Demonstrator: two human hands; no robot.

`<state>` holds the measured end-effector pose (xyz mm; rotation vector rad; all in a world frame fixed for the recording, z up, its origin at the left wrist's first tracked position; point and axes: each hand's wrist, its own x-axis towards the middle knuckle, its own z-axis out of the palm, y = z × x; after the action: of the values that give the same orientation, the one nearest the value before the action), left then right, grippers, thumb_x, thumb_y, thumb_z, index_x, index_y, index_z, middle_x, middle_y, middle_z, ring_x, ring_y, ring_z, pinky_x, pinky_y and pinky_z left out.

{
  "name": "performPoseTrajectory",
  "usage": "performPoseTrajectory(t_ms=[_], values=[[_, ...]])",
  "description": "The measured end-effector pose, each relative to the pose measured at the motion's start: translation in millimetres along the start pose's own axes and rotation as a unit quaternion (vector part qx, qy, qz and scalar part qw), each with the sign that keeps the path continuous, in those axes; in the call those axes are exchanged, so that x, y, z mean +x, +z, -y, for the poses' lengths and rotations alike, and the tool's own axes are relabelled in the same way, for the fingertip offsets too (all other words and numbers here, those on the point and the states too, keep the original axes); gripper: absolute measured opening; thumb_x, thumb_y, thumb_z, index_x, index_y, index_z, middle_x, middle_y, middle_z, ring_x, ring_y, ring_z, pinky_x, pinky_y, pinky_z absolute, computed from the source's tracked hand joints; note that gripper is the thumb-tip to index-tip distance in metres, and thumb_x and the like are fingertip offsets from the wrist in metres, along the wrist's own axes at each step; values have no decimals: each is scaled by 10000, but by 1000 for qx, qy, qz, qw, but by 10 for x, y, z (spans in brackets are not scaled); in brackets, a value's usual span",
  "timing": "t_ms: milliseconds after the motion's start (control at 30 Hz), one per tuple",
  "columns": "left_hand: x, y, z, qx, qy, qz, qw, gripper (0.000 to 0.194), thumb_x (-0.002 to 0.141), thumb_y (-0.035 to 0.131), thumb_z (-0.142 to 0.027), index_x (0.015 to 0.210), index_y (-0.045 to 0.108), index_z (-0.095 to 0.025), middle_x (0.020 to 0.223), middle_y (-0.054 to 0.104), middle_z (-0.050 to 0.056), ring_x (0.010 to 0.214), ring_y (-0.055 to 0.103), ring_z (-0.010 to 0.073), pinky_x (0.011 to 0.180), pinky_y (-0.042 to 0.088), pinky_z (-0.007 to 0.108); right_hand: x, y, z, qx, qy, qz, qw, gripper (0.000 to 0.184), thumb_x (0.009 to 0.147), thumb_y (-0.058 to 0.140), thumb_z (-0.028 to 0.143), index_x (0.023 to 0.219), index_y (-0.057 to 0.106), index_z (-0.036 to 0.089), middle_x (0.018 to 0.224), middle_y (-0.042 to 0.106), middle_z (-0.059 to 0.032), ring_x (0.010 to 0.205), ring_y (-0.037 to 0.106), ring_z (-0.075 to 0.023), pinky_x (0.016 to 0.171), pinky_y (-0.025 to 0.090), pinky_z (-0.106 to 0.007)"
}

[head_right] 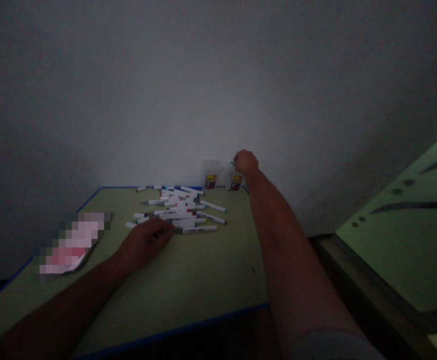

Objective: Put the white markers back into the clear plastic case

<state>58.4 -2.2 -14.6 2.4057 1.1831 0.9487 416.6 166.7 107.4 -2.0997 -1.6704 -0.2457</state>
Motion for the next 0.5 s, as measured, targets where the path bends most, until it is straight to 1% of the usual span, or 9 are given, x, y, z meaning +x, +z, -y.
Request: performPoseTrajectory(t_ms=[133, 233, 367, 433, 500], values=[[9, 0, 19, 6, -6, 2, 1000, 245, 876, 566, -302, 996, 742, -181, 974, 734, 97, 879, 681, 229, 810, 544, 383, -58, -58, 3, 4, -3, -7, 1000, 291, 766, 648, 95, 991, 799, 200, 1096, 754, -112, 1022, 702, -278, 884, 561, -386], [13, -4, 50, 10, -10, 4, 1000, 286, 883, 554, -346, 1018, 741, -176, 1000, 735, 103, 883, 681, 237, 813, 544, 393, -159, -117, 33, 23, -5, -20, 1000, 288, 772, 636, 88, 988, 797, 189, 1088, 754, -114, 1009, 698, -260, 890, 548, -367], [26, -21, 108, 25, -17, -5, 1000, 322, 889, 542, -382, 1046, 738, -181, 1046, 734, 105, 869, 677, 233, 829, 539, 399, -389, -171, 113, 47, -14, -38, 998, 265, 795, 620, 107, 979, 796, 182, 1077, 755, -105, 1025, 681, -227, 937, 509, -331], [34, -37, 129, 36, -13, -15, 999, 319, 883, 545, -381, 1044, 741, -189, 1070, 731, 105, 910, 672, 240, 853, 534, 403, -539, -166, 159, 64, -13, -57, 996, 250, 812, 616, 142, 978, 795, 194, 1057, 758, -93, 1010, 681, -219, 932, 509, -323], [42, -62, 133, 49, -22, -16, 998, 313, 871, 554, -375, 1048, 743, -200, 1074, 731, 102, 907, 672, 244, 857, 534, 416, -705, -137, 203, 82, -14, -68, 994, 248, 823, 608, 164, 986, 791, 202, 1040, 760, -81, 985, 684, -216, 912, 518, -326]])
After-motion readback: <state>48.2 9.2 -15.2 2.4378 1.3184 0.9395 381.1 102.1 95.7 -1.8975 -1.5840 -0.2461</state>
